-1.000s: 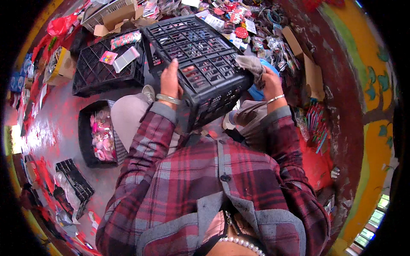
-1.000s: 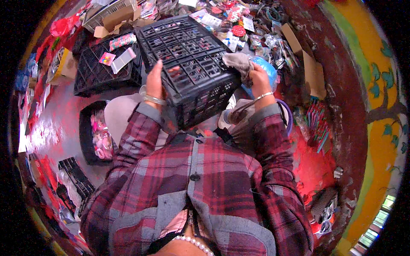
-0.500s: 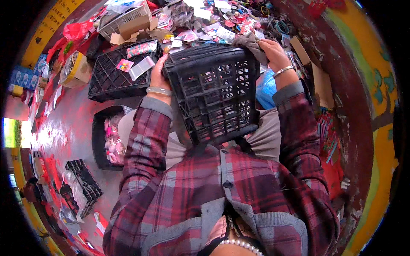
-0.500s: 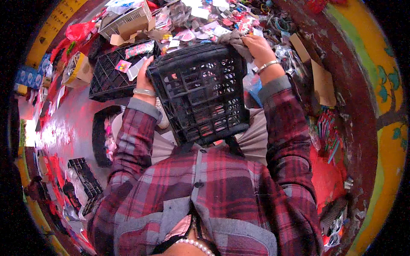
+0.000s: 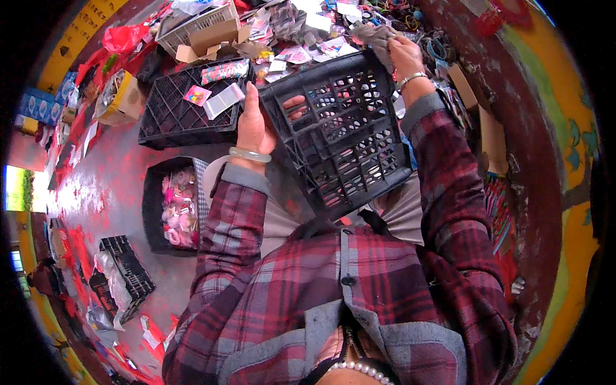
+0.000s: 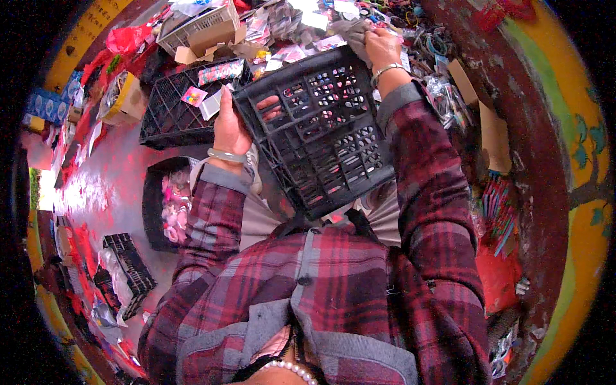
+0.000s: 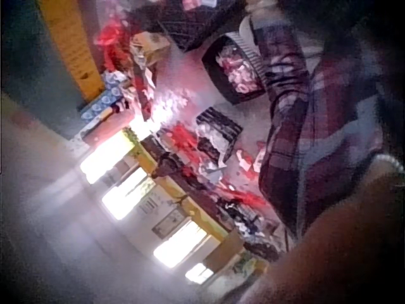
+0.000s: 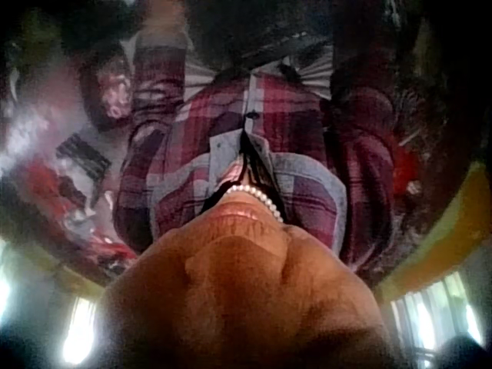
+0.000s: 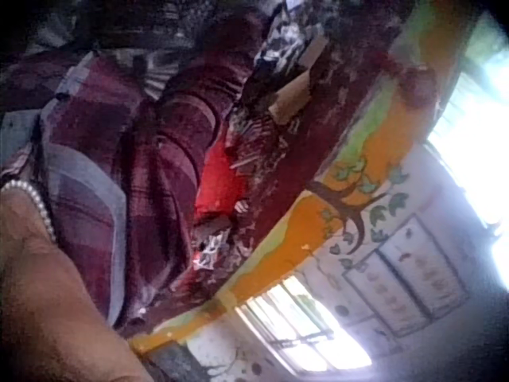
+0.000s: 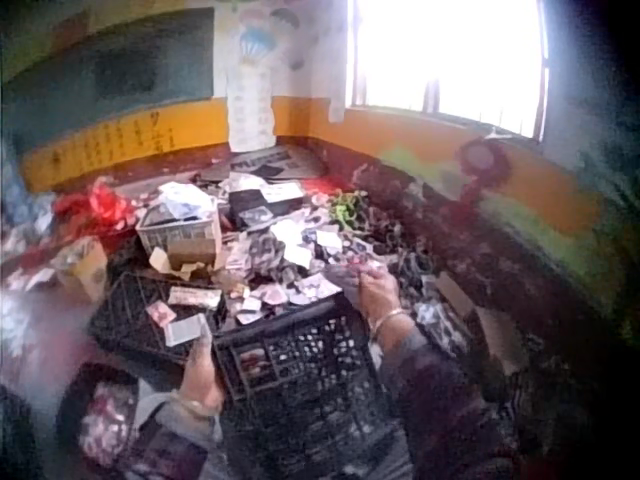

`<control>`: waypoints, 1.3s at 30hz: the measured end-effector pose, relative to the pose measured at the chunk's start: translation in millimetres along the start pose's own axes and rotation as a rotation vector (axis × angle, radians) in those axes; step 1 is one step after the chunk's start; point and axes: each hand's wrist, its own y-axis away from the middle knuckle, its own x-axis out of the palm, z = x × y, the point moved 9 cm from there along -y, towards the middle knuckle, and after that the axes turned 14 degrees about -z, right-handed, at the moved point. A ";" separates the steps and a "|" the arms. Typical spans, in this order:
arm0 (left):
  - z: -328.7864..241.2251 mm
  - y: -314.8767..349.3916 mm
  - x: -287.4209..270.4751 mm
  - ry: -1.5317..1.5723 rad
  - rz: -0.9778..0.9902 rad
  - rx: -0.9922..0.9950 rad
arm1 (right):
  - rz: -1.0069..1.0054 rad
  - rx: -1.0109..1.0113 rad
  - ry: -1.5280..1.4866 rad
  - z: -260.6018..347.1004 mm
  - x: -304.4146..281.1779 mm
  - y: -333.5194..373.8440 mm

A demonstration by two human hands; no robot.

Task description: The person wipes the interior and exterior surfaces of a black plastic crate with a cloth while sitting on the floor among scattered items.

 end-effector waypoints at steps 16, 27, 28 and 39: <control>-5.1 -19.3 -5.1 0.114 -0.172 0.070 | -0.095 -0.583 0.251 106.6 18.1 116.3; -15.4 -17.1 -9.2 0.138 -0.068 0.308 | 0.315 -0.544 -0.110 192.3 96.8 244.3; -17.7 -18.4 -6.2 0.164 -0.043 0.300 | 0.335 -0.578 -0.058 193.4 97.7 243.5; 1.0 -12.9 -4.7 0.132 -0.186 0.066 | -0.063 -0.551 0.649 85.0 -0.3 91.3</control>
